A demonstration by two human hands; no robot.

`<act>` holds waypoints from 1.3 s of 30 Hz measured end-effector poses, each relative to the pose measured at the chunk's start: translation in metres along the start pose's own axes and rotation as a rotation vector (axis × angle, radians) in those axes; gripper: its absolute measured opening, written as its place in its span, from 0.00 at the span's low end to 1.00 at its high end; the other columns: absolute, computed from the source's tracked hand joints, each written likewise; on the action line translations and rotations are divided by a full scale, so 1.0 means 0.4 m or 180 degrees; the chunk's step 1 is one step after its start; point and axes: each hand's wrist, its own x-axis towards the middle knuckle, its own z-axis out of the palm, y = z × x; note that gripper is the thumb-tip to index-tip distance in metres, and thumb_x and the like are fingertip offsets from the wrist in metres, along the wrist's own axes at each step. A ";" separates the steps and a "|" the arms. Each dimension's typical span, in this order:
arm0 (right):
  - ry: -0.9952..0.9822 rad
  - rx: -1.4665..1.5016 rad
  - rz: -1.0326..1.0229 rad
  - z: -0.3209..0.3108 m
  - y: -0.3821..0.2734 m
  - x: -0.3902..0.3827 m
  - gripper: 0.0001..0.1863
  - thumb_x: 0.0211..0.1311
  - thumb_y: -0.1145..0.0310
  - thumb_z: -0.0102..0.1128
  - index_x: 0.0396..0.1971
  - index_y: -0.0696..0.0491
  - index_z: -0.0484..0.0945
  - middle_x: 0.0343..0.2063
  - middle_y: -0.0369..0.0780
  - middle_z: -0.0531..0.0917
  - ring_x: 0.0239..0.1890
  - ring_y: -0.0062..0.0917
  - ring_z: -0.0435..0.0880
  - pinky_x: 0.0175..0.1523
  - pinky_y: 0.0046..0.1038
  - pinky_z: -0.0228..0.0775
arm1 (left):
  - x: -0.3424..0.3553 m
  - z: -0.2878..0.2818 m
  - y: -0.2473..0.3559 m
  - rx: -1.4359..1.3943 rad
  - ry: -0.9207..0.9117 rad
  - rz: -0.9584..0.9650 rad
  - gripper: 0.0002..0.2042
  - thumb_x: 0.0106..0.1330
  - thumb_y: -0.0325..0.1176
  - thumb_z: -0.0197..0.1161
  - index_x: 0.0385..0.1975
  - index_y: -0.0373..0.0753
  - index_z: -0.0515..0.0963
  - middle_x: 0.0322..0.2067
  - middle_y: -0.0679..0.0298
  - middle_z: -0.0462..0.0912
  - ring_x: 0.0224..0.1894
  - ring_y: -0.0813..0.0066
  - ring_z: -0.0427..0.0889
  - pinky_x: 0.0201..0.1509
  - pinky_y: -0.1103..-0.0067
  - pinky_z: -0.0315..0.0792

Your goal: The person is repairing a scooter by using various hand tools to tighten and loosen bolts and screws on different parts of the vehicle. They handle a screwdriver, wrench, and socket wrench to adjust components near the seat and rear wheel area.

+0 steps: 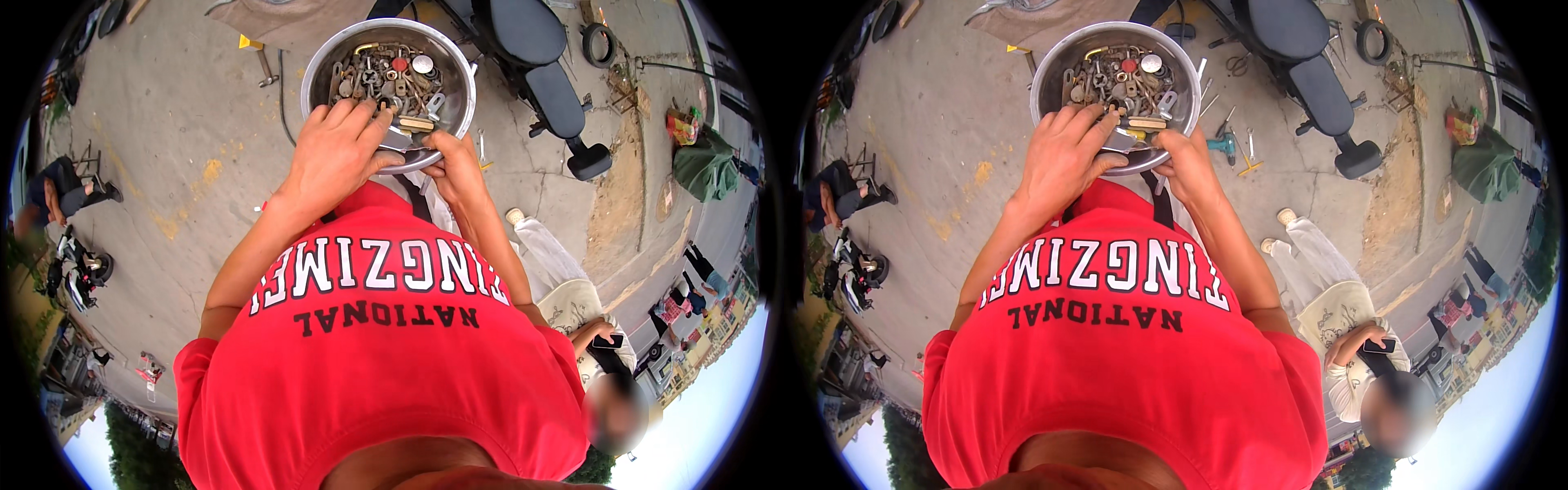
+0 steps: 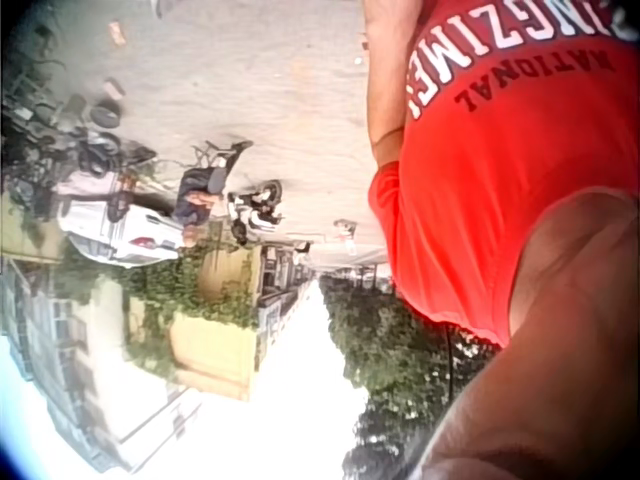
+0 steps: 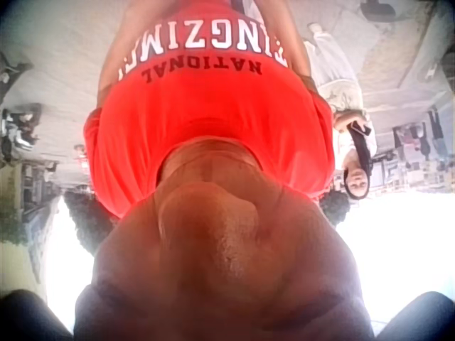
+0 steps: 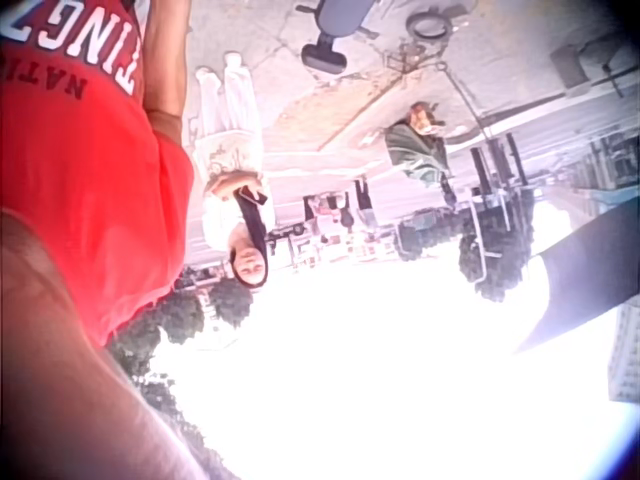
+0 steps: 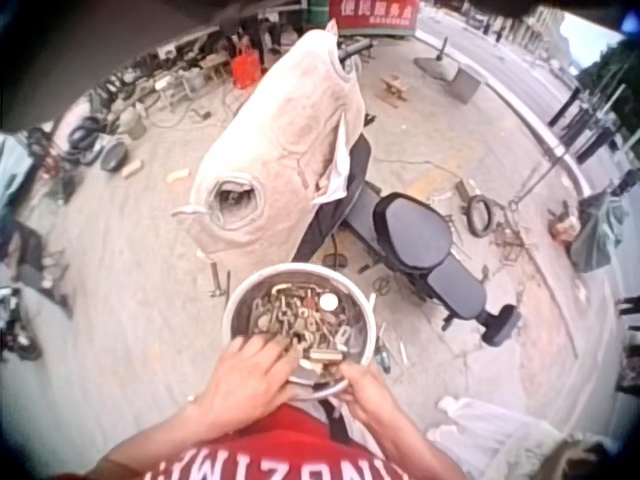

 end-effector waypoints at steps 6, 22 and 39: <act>0.0031 -0.0106 0.0014 -0.019 0.012 0.000 0.03 0.49 0.78 0.48 0.25 0.61 0.70 0.16 0.34 0.69 0.12 0.11 0.59 0.14 0.16 0.44 | -0.002 -0.006 0.010 -0.0065 -0.0075 -0.0095 0.27 0.49 0.42 0.66 0.49 0.36 0.74 0.44 0.58 0.76 0.46 0.63 0.72 0.47 0.70 0.65; 0.0239 -0.0601 -0.0316 0.005 0.020 -0.035 0.11 0.52 0.78 0.48 0.37 0.60 0.70 0.22 0.33 0.72 0.15 0.09 0.61 0.17 0.14 0.46 | 0.030 0.031 -0.034 -0.0563 0.0784 -0.0489 0.13 0.55 0.25 0.62 0.41 0.33 0.77 0.39 0.56 0.77 0.40 0.58 0.77 0.42 0.70 0.71; 0.0402 -0.0615 -0.0387 -0.028 0.061 -0.034 0.08 0.51 0.78 0.46 0.33 0.60 0.70 0.19 0.32 0.70 0.14 0.10 0.59 0.16 0.16 0.46 | 0.113 0.115 -0.054 -0.0653 0.0846 -0.0682 0.05 0.57 0.26 0.60 0.31 0.34 0.79 0.30 0.58 0.79 0.27 0.65 0.79 0.30 0.74 0.73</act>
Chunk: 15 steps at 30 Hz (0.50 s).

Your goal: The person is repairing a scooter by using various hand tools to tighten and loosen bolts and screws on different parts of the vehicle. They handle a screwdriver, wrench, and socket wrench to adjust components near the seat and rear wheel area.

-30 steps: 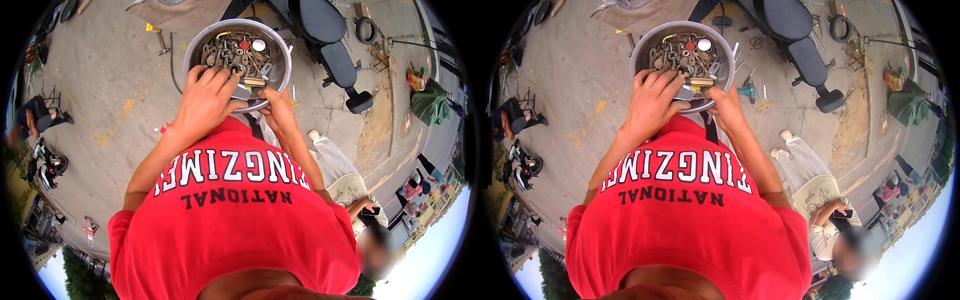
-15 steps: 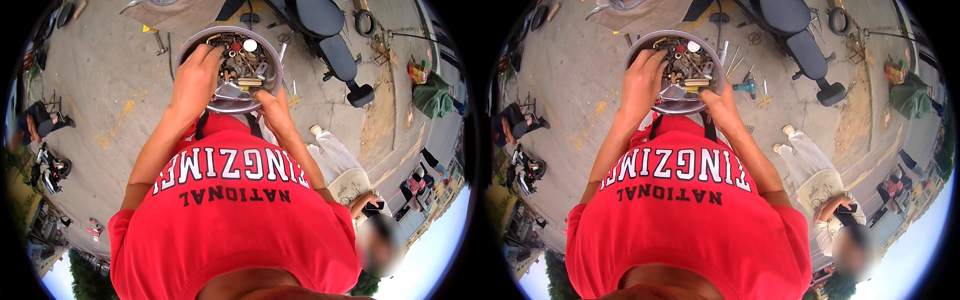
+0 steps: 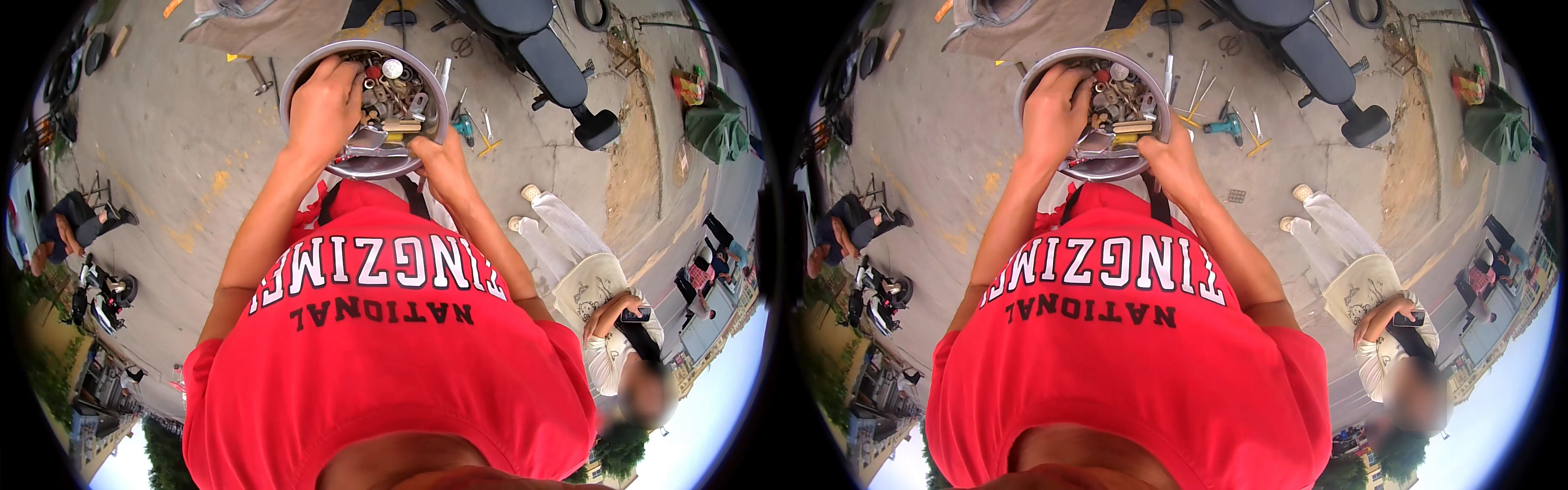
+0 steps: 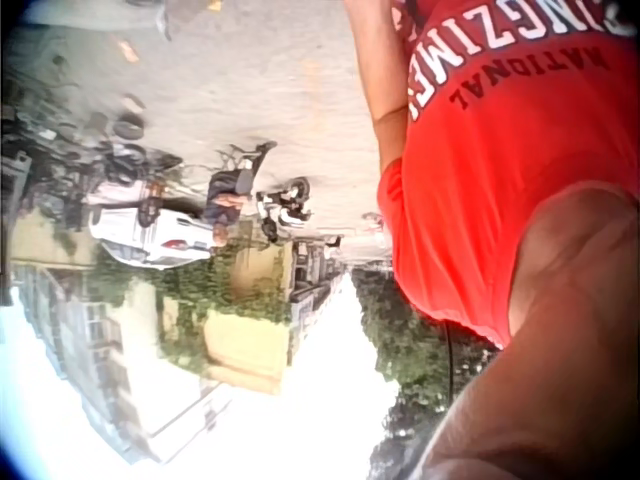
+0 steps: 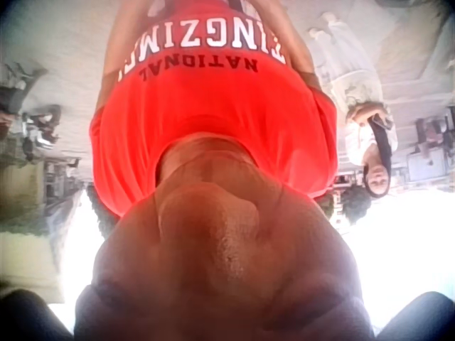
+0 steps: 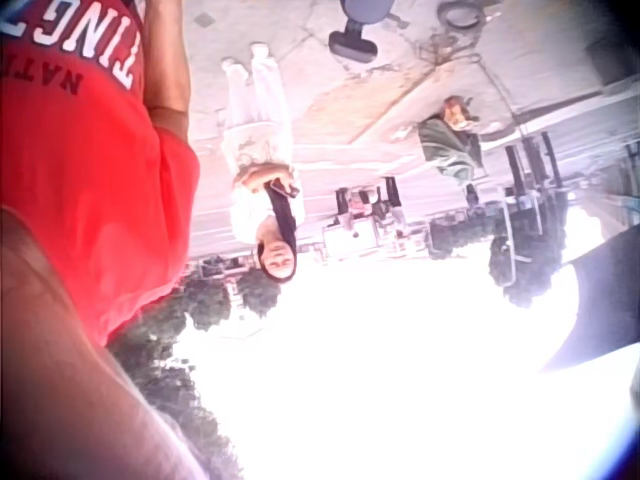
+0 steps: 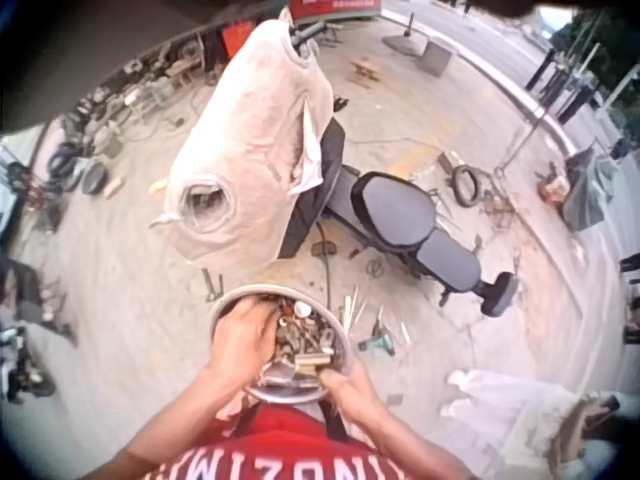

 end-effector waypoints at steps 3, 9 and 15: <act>0.0070 0.0215 0.0081 -0.010 -0.001 0.012 0.07 0.50 0.78 0.45 0.32 0.60 0.69 0.18 0.33 0.69 0.13 0.11 0.59 0.15 0.16 0.44 | -0.003 -0.028 0.009 -0.1539 -0.0173 -0.0945 0.05 0.60 0.26 0.59 0.34 0.33 0.78 0.28 0.59 0.80 0.23 0.77 0.75 0.22 0.82 0.67; 0.0220 0.0489 0.0212 -0.036 0.011 0.025 0.03 0.50 0.79 0.45 0.26 0.60 0.68 0.17 0.34 0.68 0.11 0.11 0.58 0.13 0.16 0.43 | 0.023 -0.069 -0.046 -0.5264 -0.0889 -0.2948 0.09 0.63 0.28 0.59 0.38 0.29 0.74 0.32 0.54 0.80 0.14 0.86 0.64 0.14 0.92 0.56; 0.0171 0.0519 0.0164 -0.050 0.017 0.035 0.02 0.50 0.79 0.46 0.23 0.60 0.68 0.16 0.33 0.68 0.11 0.10 0.57 0.13 0.16 0.42 | 0.028 -0.046 -0.050 -0.5008 -0.1018 -0.2560 0.09 0.64 0.28 0.58 0.39 0.30 0.73 0.39 0.52 0.79 0.23 0.86 0.74 0.15 0.93 0.60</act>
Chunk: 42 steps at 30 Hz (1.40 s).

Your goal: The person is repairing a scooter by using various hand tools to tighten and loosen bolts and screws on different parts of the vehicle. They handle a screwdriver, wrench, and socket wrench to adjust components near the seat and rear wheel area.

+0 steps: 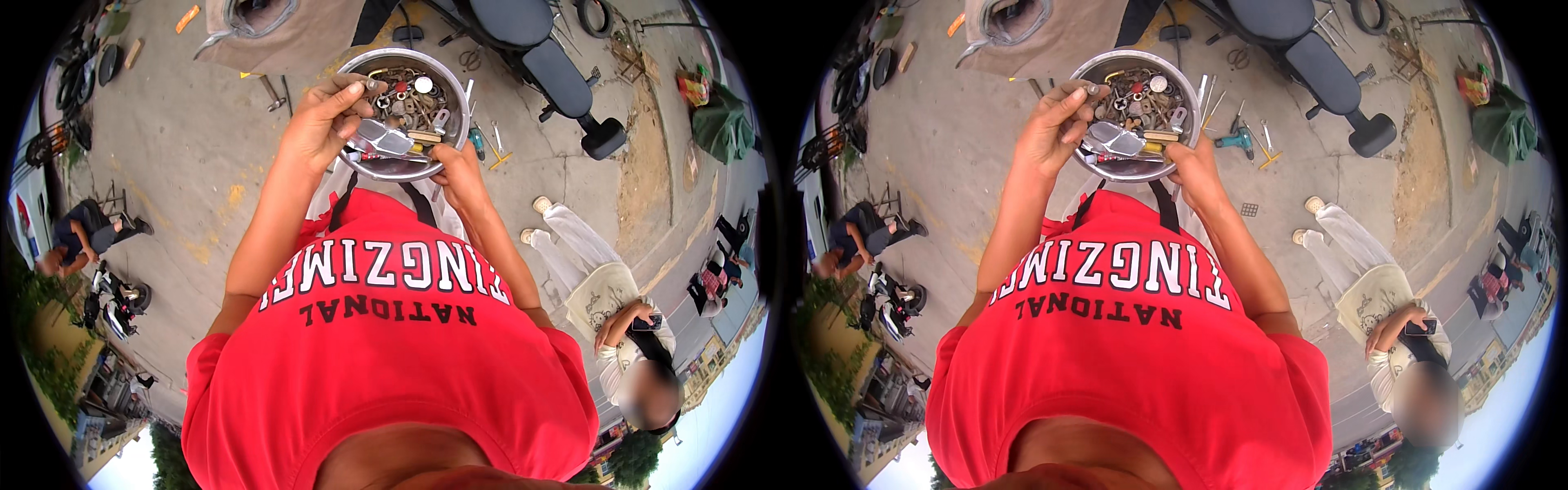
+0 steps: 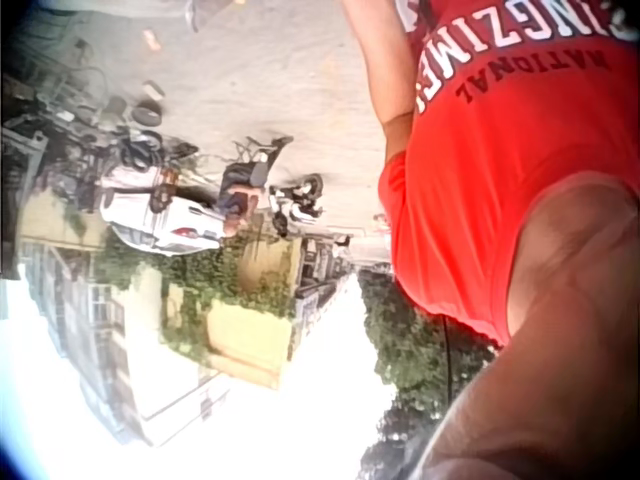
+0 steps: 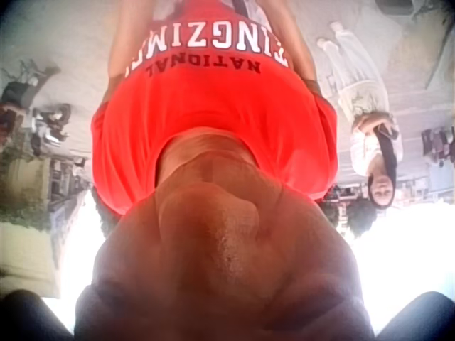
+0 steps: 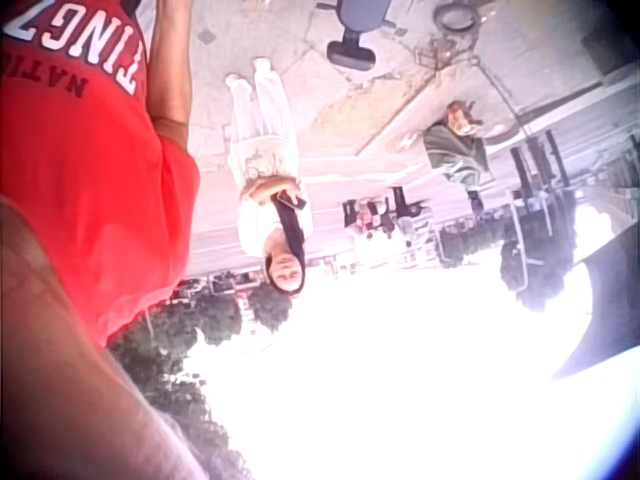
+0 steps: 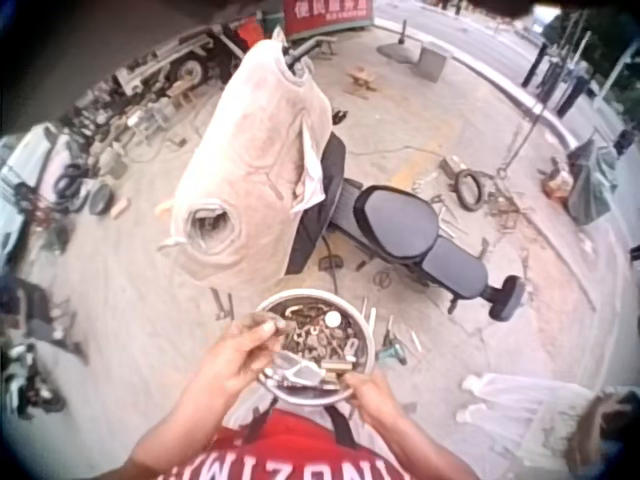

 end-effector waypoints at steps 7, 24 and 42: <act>-0.0184 0.0012 0.0066 -0.023 0.003 0.008 0.12 0.49 0.79 0.45 0.36 0.61 0.68 0.21 0.34 0.71 0.13 0.11 0.60 0.14 0.16 0.44 | -0.016 0.054 -0.009 0.0887 0.0131 0.0662 0.07 0.64 0.27 0.58 0.38 0.32 0.73 0.41 0.48 0.80 0.35 0.73 0.84 0.20 0.90 0.69; 0.0093 0.0467 0.0225 -0.078 0.025 0.045 0.12 0.49 0.79 0.45 0.36 0.61 0.68 0.22 0.34 0.71 0.14 0.11 0.60 0.15 0.17 0.43 | 0.042 -0.154 0.024 0.2528 0.0934 0.0202 0.27 0.60 0.58 0.57 0.37 0.33 0.73 0.21 0.66 0.71 0.19 0.81 0.66 0.20 0.83 0.62; 0.1880 0.0692 0.0382 -0.373 0.444 0.437 0.27 0.68 0.54 0.46 0.53 0.63 0.67 0.29 0.49 0.83 0.08 0.09 0.52 0.13 0.15 0.43 | 0.689 -0.871 -0.636 0.1940 0.1993 -0.2046 0.11 0.66 0.38 0.52 0.33 0.36 0.72 0.18 0.64 0.72 0.13 0.76 0.65 0.18 0.75 0.69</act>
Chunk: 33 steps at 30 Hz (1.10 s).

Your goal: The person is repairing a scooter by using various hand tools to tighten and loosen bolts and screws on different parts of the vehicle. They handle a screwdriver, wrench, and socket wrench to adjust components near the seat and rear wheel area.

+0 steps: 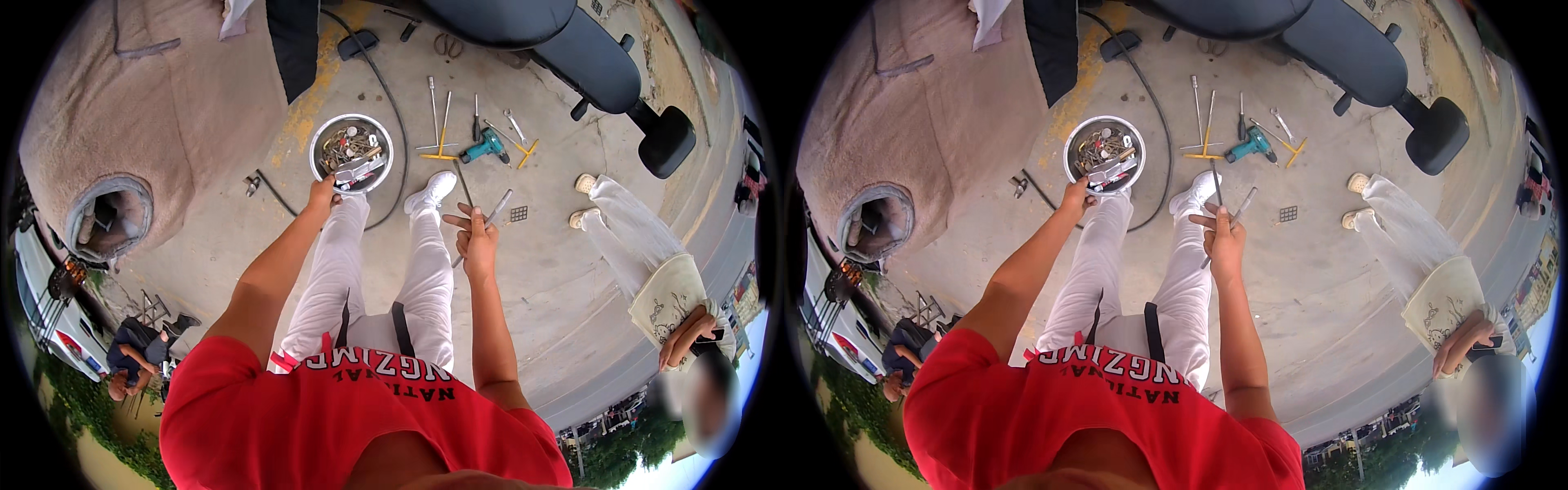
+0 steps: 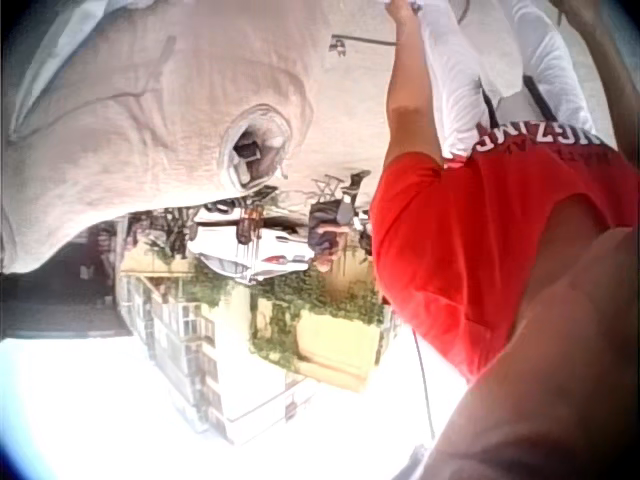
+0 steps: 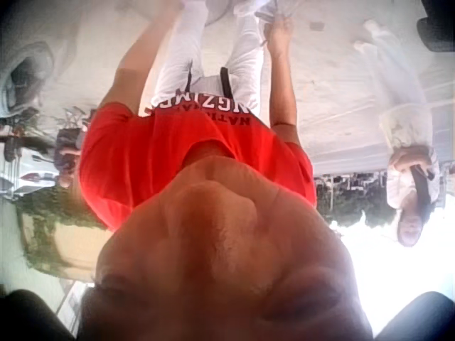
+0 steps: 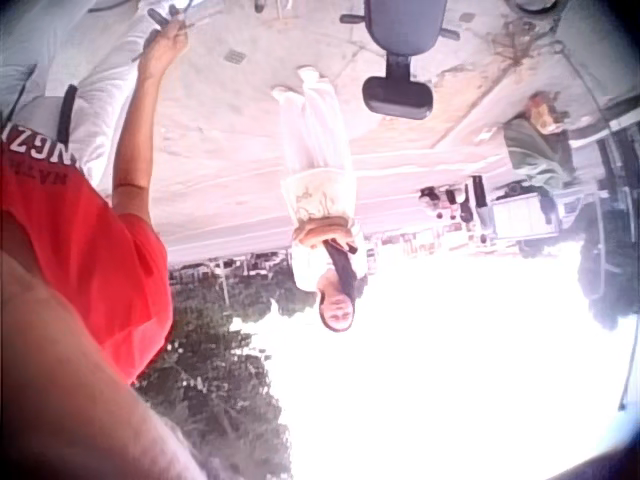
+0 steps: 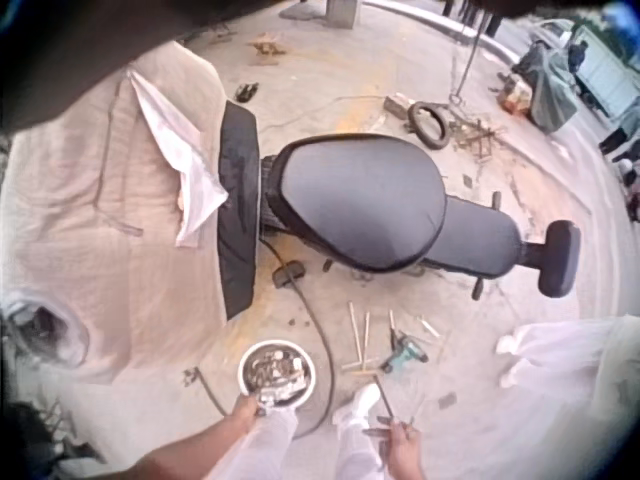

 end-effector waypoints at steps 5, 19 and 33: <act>0.0271 0.0177 -0.0147 0.008 0.178 0.144 0.31 0.71 0.54 0.41 0.63 0.62 0.53 0.25 0.47 0.82 0.09 0.09 0.52 0.14 0.15 0.45 | 0.489 -0.069 -0.026 -0.0519 0.0999 -0.0607 0.09 0.62 0.38 0.52 0.31 0.39 0.68 0.14 0.65 0.64 0.12 0.75 0.63 0.20 0.72 0.69; 0.0212 0.1704 0.0079 -0.004 0.525 0.367 0.36 0.70 0.59 0.43 0.66 0.64 0.40 0.53 0.51 0.74 0.37 0.27 0.81 0.44 0.26 0.68 | 0.908 0.051 -0.006 -0.2163 0.0861 -0.0506 0.35 0.61 0.67 0.41 0.38 0.33 0.72 0.11 0.69 0.57 0.15 0.76 0.58 0.24 0.78 0.64; -0.0286 0.4071 0.0080 -0.062 0.525 0.524 0.15 0.68 0.64 0.48 0.52 0.51 0.69 0.49 0.47 0.77 0.35 0.25 0.78 0.43 0.27 0.69 | 0.198 0.725 0.132 -0.2158 -0.2931 -0.0402 0.15 0.66 0.21 0.49 0.53 0.31 0.66 0.53 0.53 0.70 0.62 0.56 0.63 0.67 0.66 0.61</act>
